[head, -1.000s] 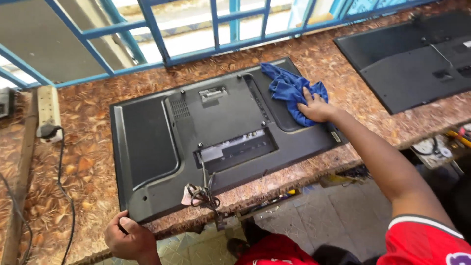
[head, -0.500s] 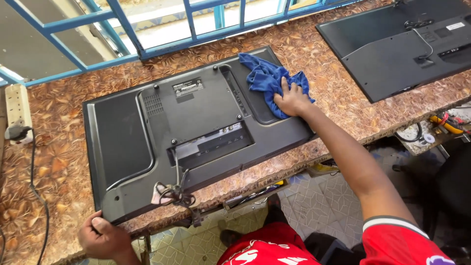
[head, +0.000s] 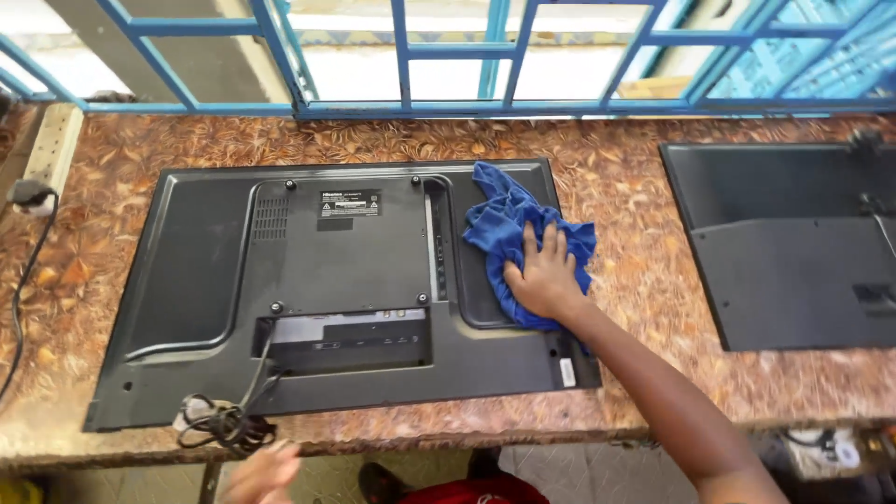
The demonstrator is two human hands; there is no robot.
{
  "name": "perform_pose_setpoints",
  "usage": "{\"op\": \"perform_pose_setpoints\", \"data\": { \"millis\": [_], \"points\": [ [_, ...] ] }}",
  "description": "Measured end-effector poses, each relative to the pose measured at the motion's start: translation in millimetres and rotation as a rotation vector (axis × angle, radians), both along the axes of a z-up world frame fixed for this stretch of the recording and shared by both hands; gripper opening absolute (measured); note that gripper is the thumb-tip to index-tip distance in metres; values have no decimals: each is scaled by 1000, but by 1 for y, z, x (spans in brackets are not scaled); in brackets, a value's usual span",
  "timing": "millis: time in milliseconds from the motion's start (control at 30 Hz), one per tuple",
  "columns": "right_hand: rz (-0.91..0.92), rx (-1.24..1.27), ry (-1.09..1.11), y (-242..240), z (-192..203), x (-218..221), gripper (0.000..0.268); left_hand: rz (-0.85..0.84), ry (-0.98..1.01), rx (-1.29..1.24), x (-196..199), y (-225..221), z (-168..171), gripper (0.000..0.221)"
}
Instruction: The person lifts a television onto a workbench and cleans the back casing using a blue cloth.
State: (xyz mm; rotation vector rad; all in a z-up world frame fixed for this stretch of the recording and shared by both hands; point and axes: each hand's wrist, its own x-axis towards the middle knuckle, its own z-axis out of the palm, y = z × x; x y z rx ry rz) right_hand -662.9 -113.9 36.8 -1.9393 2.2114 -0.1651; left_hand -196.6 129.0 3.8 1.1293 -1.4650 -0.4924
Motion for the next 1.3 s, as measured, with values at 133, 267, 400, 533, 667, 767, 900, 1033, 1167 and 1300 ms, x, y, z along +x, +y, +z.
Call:
{"op": "perform_pose_setpoints", "data": {
  "millis": [133,267,400,533,667,767,900,1033,1167,1300],
  "points": [
    [188,-189,-11,-56,-14,-14,76,312,-223,-149,-144,-75,37,13],
    [255,-142,-78,-87,5,-17,85,404,-215,-267,-156,-93,22,15],
    [626,-172,-156,-68,-3,-16,72,520,-274,-431,-163,-97,-7,14],
    [817,-116,-348,-25,20,21,75,619,-439,-499,-166,-105,-32,10],
    [721,-227,-331,-70,-4,32,77,635,-460,-474,-170,-104,-26,9],
    [539,-348,-247,-109,-17,42,72,617,-437,-504,-165,-106,-20,9],
    [579,-290,-350,-102,-2,40,59,579,-392,-499,-162,-106,-14,9],
    [901,-150,-641,-37,26,37,50,574,-436,-486,-160,-105,-9,9],
    [919,45,-798,-37,30,11,52,543,-404,-518,-157,-105,-20,10],
    [867,-180,-702,-112,3,-6,51,534,-407,-550,-154,-109,-16,10]
  ]
}}
